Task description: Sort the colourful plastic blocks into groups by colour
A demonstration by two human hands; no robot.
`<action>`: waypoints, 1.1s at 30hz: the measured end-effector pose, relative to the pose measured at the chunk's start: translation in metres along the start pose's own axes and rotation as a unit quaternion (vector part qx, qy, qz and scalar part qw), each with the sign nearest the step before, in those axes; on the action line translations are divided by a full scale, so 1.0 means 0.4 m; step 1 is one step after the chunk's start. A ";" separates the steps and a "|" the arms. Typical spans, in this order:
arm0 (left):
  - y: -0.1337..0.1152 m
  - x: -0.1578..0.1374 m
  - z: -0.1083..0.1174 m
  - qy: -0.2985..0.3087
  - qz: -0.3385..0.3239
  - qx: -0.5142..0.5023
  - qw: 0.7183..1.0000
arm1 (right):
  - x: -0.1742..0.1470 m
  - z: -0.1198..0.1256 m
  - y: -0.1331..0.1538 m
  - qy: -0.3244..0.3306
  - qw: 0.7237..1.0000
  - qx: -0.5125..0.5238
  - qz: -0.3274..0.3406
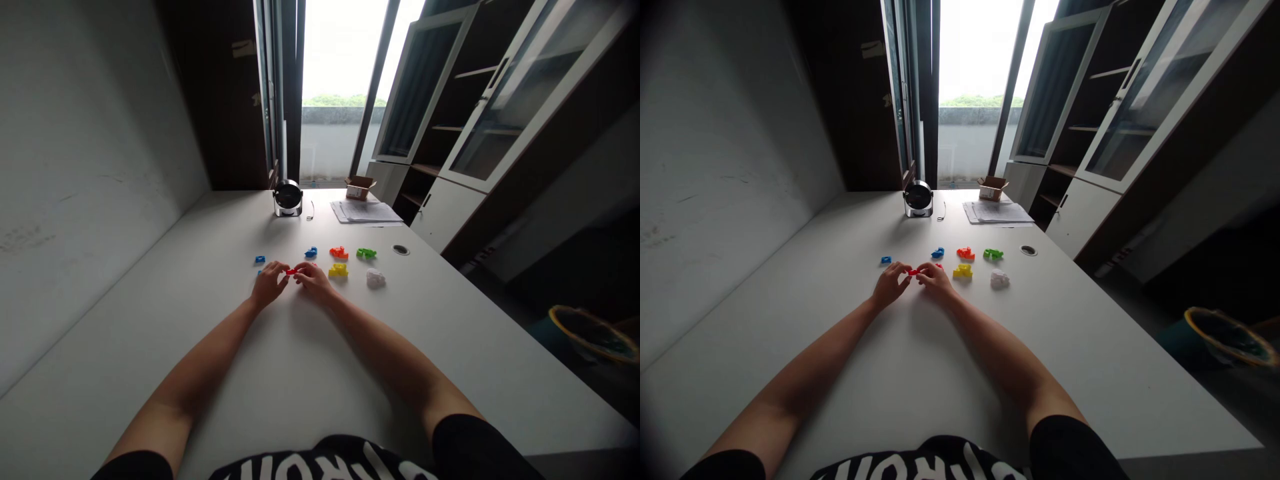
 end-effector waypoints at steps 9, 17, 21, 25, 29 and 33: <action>0.060 -0.001 -0.019 0.011 0.072 -0.084 0.994 | 0.010 -0.002 -0.008 0.009 0.996 -0.066 0.052; 0.073 0.000 -0.026 0.024 0.083 -0.148 0.985 | 0.005 -0.013 -0.002 0.021 0.999 -0.018 0.020; 0.086 0.003 -0.026 0.023 0.094 -0.188 0.977 | 0.003 -0.017 0.002 0.025 0.999 0.016 0.023; 0.098 0.004 -0.026 0.020 0.108 -0.209 0.972 | 0.005 -0.019 -0.005 0.027 0.999 0.040 0.024; 0.103 0.003 -0.027 0.021 0.119 -0.217 0.969 | 0.007 -0.014 -0.017 0.011 0.999 0.035 0.015; 0.097 0.004 -0.024 0.021 0.110 -0.214 0.970 | -0.001 -0.009 0.003 -0.004 0.999 -0.035 0.031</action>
Point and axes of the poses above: each hand's wrist, its own x-axis towards the middle knuckle, its own z-axis out of the back of the hand, y = z × x, the point moved 10 cm from there along x, towards the middle knuckle, and after that the axes turned 3 degrees about z, right-handed, at the moved point
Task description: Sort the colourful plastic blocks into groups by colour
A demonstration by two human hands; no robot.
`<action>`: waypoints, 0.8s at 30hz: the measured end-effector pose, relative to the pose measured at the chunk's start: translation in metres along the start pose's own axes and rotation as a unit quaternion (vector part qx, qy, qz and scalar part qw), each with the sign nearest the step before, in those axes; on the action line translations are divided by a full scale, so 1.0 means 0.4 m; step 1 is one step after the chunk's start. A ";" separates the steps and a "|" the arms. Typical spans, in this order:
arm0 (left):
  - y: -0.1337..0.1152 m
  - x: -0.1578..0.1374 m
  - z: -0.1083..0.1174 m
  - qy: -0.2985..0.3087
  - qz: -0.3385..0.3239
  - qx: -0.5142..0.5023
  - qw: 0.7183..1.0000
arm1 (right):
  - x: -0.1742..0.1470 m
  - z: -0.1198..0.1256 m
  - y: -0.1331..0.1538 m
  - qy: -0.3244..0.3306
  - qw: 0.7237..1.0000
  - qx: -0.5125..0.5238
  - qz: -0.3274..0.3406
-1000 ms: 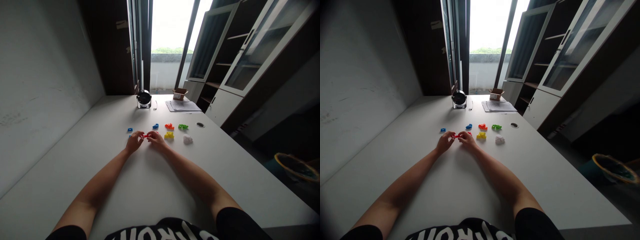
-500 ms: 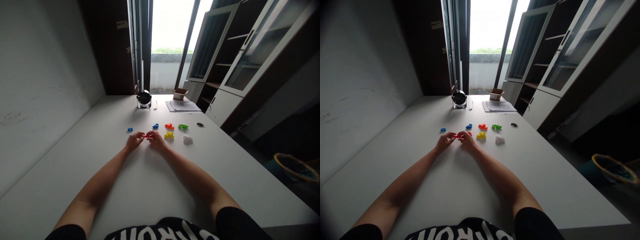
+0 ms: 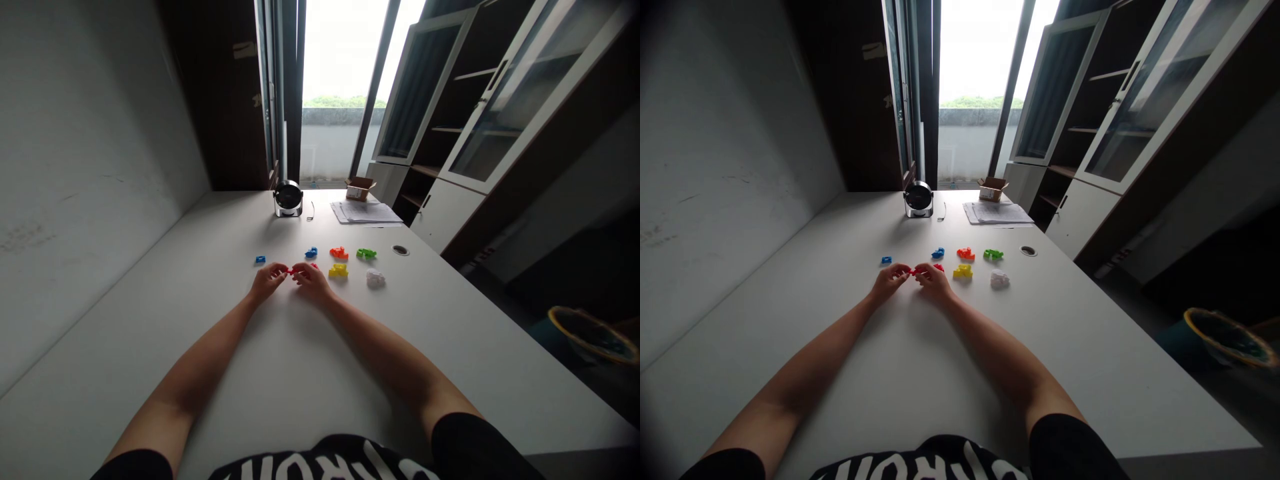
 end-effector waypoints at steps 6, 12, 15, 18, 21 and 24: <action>-0.017 -0.004 -0.003 -0.005 -0.026 0.008 1.000 | -0.015 0.005 0.107 -0.005 0.972 -0.219 0.089; 0.003 -0.001 0.001 -0.029 0.001 0.019 0.999 | 0.026 0.105 0.143 -0.064 0.915 -0.382 0.110; 0.008 0.000 -0.002 -0.028 0.003 0.040 0.999 | 0.045 0.178 0.123 -0.094 0.881 -0.454 0.097; 0.002 -0.002 -0.009 -0.019 -0.012 0.066 0.998 | 0.050 0.218 0.084 -0.096 0.857 -0.500 0.074; -0.002 -0.003 -0.013 -0.010 -0.016 0.083 0.996 | 0.047 0.218 0.046 -0.071 0.842 -0.533 0.048; -0.002 -0.003 -0.016 -0.001 -0.013 0.094 0.995 | 0.044 0.204 0.027 -0.040 0.824 -0.565 0.017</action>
Point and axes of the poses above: each hand's wrist, its own x-axis towards the middle knuckle, its own z-axis out of the back of the hand, y = z × x, the point moved 10 cm from there along x, towards the middle knuckle, and after that the axes turned 3 degrees about z, right-handed, at the moved point
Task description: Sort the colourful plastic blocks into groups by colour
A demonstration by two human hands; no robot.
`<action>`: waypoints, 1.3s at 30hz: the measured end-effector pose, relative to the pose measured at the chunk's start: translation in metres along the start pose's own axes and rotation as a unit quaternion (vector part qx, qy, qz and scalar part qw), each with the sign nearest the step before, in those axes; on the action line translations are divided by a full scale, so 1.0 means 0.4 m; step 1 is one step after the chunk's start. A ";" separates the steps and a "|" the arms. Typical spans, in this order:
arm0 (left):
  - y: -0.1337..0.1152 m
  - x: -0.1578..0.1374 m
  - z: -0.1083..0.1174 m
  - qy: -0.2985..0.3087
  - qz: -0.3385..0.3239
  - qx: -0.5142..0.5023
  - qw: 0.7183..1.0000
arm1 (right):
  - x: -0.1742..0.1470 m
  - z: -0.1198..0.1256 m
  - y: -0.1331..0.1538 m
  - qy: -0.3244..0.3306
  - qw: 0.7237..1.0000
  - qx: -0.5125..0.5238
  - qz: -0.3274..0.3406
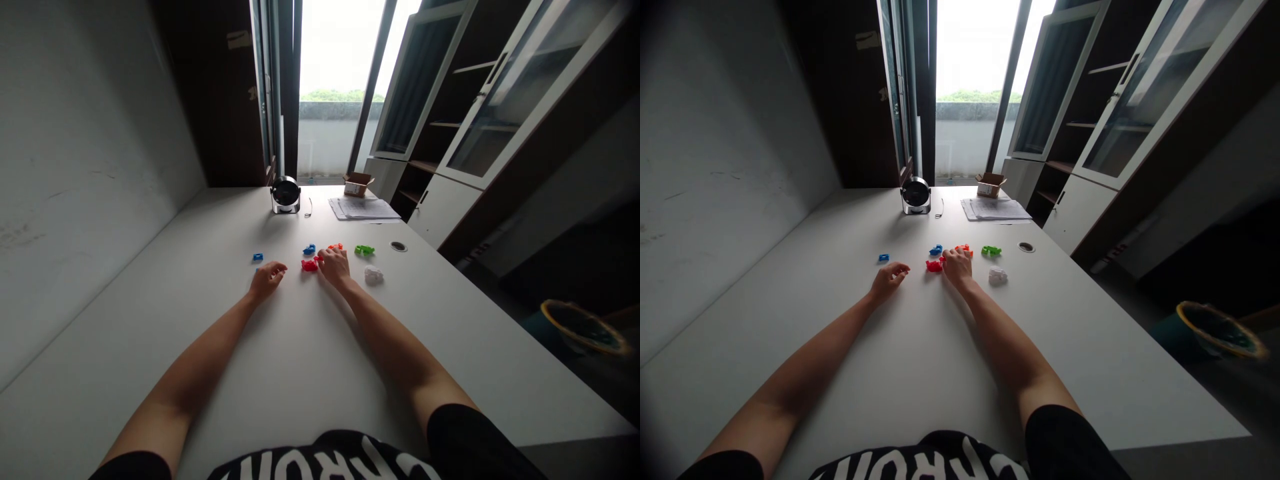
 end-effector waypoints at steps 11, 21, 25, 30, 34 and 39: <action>-0.006 -0.001 -0.014 0.018 -0.007 0.020 1.000 | -0.006 -0.005 0.013 0.060 0.998 -0.009 -0.015; 0.037 0.003 0.074 -0.117 0.036 0.147 0.982 | -0.005 -0.029 -0.016 0.076 0.991 0.090 -0.068; 0.092 -0.002 0.119 -0.171 0.097 0.206 0.959 | -0.007 -0.025 -0.020 0.073 0.988 0.117 -0.075; 0.124 -0.004 0.123 -0.171 0.132 0.247 0.945 | -0.004 -0.020 -0.016 0.071 0.988 0.118 -0.076; 0.134 0.011 0.097 -0.134 0.112 0.264 0.949 | -0.001 -0.021 -0.008 0.084 0.986 0.123 -0.077; 0.146 0.020 0.065 -0.080 0.110 0.251 0.958 | 0.006 0.015 0.003 0.049 0.990 0.116 -0.058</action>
Point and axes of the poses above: each hand's wrist, its own x-axis towards the middle knuckle, its own z-axis out of the back of the hand, y = z × x, the point moved 10 cm from there along x, towards the middle knuckle, and after that the axes turned 3 degrees about z, right-handed, at the moved point
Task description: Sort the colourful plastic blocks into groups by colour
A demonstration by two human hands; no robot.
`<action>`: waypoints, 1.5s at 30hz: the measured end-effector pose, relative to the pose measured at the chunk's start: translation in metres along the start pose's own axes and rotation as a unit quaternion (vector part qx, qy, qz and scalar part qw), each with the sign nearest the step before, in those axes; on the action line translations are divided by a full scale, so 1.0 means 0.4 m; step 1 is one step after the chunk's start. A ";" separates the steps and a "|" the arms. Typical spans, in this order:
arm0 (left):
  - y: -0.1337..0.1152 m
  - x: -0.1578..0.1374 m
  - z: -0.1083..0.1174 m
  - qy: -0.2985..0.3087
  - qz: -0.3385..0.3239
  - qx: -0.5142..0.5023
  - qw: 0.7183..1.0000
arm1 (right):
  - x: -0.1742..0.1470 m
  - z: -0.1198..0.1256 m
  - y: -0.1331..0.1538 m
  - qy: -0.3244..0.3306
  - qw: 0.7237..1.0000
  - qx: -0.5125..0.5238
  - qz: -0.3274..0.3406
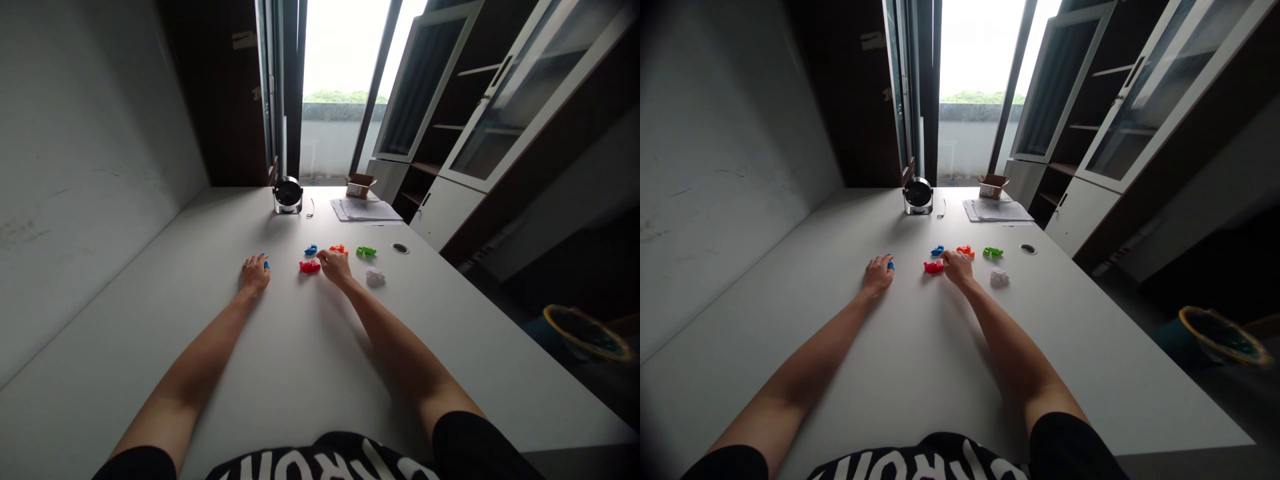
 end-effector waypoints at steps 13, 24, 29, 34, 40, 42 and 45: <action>-0.016 -0.003 0.008 -0.002 -0.029 -0.031 0.999 | -0.102 -0.054 0.203 0.081 0.973 0.160 0.143; -0.071 -0.022 0.013 0.012 -0.084 -0.050 0.995 | -0.109 -0.132 0.171 0.074 0.960 0.250 0.106; -0.091 -0.031 0.000 0.049 -0.114 -0.047 0.991 | -0.112 -0.138 0.171 0.064 0.960 0.248 0.115; -0.123 -0.047 0.008 0.061 -0.150 -0.051 0.985 | -0.110 -0.133 0.158 0.042 0.968 0.224 0.102; -0.129 -0.053 0.012 0.056 -0.143 -0.034 0.988 | -0.104 -0.128 0.140 0.021 0.979 0.184 0.080; -0.126 -0.052 0.014 0.052 -0.131 -0.034 0.989 | -0.104 -0.128 0.138 0.021 0.981 0.176 0.074; -0.136 -0.055 0.025 0.044 -0.140 -0.056 0.988 | -0.106 -0.125 0.138 0.021 0.982 0.176 0.071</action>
Point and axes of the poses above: each hand's wrist, its own x-axis towards the middle knuckle, its own z-axis out of the back of the hand, y = z × x, the point moved 10 cm from there along x, towards the middle knuckle, and after that the axes turned 3 degrees about z, right-handed, at the moved point
